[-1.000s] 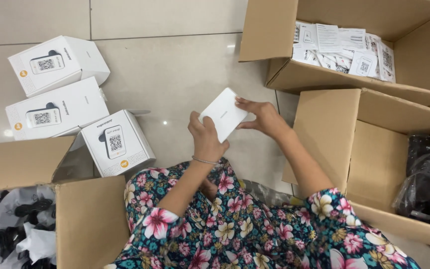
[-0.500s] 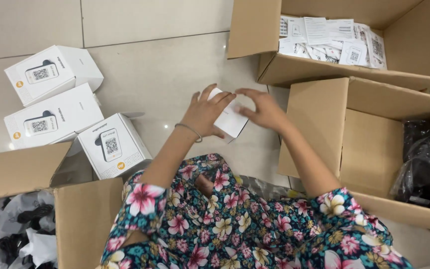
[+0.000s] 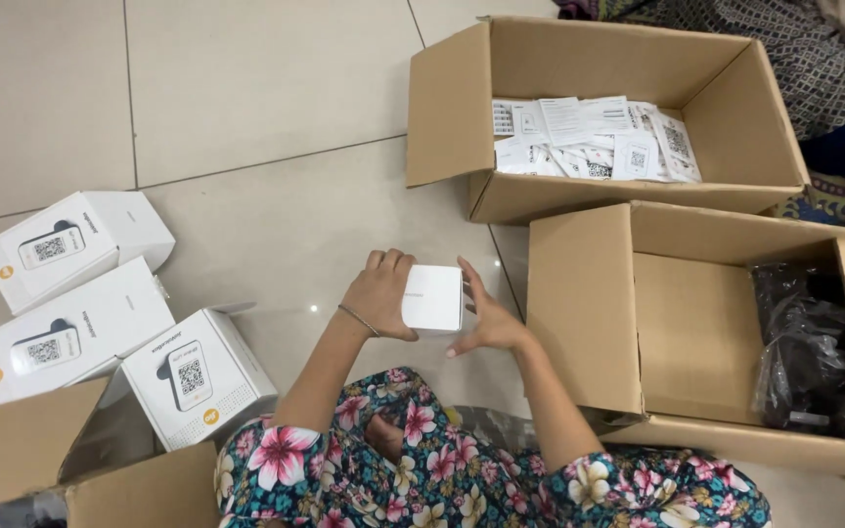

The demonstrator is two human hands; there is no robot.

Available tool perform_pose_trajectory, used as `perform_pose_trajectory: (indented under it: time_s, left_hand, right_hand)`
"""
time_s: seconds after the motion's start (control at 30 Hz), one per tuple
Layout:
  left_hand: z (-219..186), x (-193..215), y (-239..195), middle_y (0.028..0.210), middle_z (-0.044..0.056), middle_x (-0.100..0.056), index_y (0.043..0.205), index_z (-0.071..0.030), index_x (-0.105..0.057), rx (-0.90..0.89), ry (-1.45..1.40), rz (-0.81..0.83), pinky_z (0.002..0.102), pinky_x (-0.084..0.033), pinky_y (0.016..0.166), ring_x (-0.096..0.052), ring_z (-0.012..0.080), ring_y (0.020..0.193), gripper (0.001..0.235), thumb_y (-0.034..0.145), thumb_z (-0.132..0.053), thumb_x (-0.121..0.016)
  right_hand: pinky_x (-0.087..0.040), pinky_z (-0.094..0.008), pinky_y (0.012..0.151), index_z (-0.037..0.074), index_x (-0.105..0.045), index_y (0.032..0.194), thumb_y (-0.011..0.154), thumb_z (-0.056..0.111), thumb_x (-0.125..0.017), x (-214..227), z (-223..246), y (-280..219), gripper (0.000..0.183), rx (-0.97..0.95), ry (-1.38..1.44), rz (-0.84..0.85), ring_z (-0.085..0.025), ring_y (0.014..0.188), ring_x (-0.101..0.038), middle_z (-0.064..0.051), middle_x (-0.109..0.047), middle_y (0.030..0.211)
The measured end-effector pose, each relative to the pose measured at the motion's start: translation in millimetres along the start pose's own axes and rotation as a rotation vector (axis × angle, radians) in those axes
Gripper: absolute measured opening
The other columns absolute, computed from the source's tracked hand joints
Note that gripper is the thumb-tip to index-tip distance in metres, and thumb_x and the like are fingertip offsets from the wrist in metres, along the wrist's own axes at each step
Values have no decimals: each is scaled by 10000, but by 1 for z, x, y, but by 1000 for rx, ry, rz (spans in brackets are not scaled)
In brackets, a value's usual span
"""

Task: The person packages electronic devices and accessories into small white boxes.

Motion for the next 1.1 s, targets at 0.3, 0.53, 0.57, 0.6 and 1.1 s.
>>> perform_pose_trajectory:
  time_s: [0.3,0.53,0.57,0.6,1.1]
  left_hand:
    - [25,-14,-20,1541,250,-342,1517,13,-335,18,-647,-131,457,-295,1190,-333,402,1438,1145,630,-495,-852]
    - [-115,-72,16,1768,223,82,1649,-21,134,-337,-1169,-220,422,-37,1317,9,323,1641,1129,964,-519,-613]
    - [-149,-78,21,1768,223,82,1649,-21,134,-364,-1182,-180,422,-37,1317,9,323,1641,1129,964,-519,-613]
    - [-180,-82,23,1763,225,86,1641,-19,164,-409,-1181,-168,424,-59,1320,-10,324,1640,1149,960,-511,-620]
    - [-590,-231,-105,1730,304,241,1623,6,243,-887,-1127,770,486,29,1348,190,411,1636,1530,704,-596,-821]
  right_hand:
    - [-451,-413,1098,65,-434,1531,522,175,-912,-5,-9,-30,1121,42,431,-418,-269,1291,-567,-159,-600,1402]
    - [-597,-306,807,-98,-611,1342,859,270,-773,72,54,-153,628,-144,737,-761,-220,944,-723,-205,-713,1150]
    - [-597,-306,807,-98,-611,1342,859,270,-773,87,62,-183,628,-141,737,-809,-220,944,-723,-205,-713,1150]
    - [-598,-314,813,-82,-624,1314,874,282,-744,98,69,-212,584,-169,760,-853,-221,937,-731,-190,-733,1118]
    - [-603,-349,828,-69,-473,1446,915,271,-673,-12,63,-732,661,-214,792,-1820,-243,1007,-724,-208,-683,1210]
Point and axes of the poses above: each hand's wrist, its own y-axis towards the middle knuckle, its own x-axis out of the back of the hand, z = x × y, the point moved 1 cm from there along y, towards the middle knuckle
